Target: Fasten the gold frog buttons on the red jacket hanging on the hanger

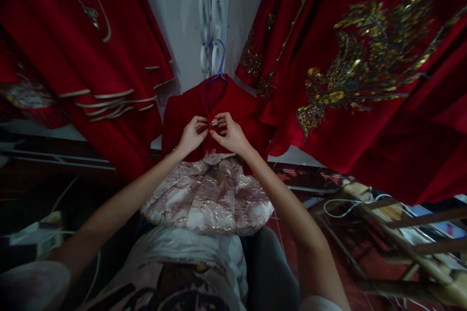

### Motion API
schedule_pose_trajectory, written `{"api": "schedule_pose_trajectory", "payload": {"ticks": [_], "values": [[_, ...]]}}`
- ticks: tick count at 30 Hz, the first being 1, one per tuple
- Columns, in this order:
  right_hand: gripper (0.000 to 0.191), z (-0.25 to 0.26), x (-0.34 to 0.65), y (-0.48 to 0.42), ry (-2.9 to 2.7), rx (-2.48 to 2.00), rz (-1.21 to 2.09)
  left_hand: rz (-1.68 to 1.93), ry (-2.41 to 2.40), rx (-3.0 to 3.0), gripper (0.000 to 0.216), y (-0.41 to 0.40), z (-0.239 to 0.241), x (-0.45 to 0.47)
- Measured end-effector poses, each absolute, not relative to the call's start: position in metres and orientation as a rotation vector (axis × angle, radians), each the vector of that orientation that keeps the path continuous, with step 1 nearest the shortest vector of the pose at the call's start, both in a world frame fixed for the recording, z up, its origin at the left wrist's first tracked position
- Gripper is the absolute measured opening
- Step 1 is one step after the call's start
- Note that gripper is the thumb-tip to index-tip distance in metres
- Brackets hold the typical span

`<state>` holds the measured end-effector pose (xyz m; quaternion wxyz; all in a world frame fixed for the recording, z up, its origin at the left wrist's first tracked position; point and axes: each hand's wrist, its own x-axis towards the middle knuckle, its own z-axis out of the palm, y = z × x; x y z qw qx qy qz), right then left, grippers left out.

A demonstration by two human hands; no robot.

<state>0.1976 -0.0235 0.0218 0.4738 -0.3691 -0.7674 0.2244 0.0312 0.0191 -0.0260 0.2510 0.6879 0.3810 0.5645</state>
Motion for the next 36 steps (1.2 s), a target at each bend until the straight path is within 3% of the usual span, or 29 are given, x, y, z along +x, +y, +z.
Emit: {"api": "schedule_pose_trajectory", "payload": {"ticks": [6,14,23,36], "values": [[0.019,0.024,0.200,-0.021,-1.835,-0.921,0.536,1.598,0.994,1.602,0.019,0.019,-0.023,0.031],[0.019,0.029,0.197,-0.021,-1.833,-0.950,0.490,1.665,0.955,1.762,0.026,0.011,-0.014,0.026],[0.014,0.035,0.198,-0.030,-1.892,-0.918,0.456,1.578,1.039,2.018,0.009,0.004,-0.004,0.023],[0.019,0.031,0.192,-0.035,-1.800,-0.954,0.397,1.362,1.037,2.333,0.019,-0.010,0.011,0.019]]}}
